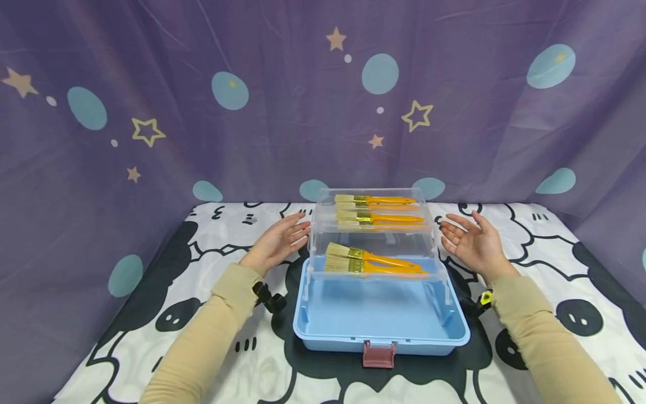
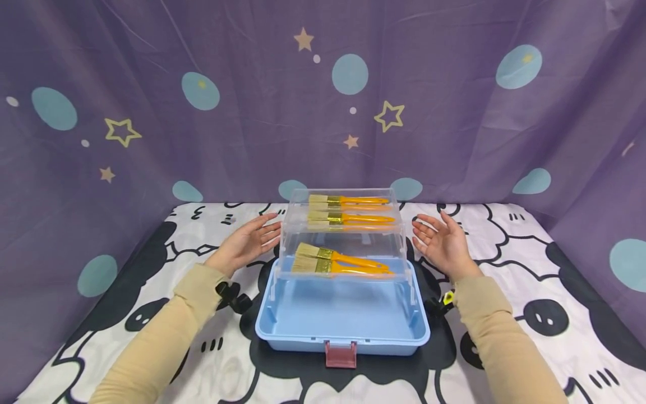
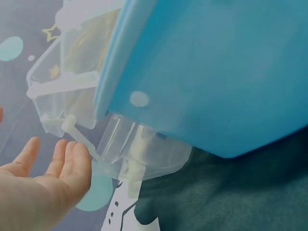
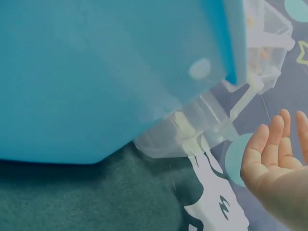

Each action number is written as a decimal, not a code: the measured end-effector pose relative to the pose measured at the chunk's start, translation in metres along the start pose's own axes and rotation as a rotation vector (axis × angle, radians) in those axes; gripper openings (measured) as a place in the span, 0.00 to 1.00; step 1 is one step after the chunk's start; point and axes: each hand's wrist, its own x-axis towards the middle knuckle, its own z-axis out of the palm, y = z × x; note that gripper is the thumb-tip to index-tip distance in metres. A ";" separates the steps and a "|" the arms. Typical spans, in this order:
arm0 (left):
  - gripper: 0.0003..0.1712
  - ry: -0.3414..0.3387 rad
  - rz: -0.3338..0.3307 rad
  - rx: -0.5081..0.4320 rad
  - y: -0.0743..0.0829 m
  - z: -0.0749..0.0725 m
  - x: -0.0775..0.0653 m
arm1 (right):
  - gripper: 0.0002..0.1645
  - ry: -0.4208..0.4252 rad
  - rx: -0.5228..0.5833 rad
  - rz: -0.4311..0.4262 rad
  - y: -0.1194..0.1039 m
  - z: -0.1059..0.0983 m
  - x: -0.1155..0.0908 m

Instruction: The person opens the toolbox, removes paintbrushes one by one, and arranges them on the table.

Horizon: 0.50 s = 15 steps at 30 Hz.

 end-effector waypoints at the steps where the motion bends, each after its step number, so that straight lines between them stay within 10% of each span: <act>1: 0.32 0.009 -0.005 0.046 0.000 0.001 0.000 | 0.30 -0.005 -0.004 0.001 0.000 0.001 0.000; 15: 0.31 0.083 -0.083 0.216 0.003 0.016 -0.005 | 0.36 -0.159 -0.001 0.014 -0.003 0.019 -0.004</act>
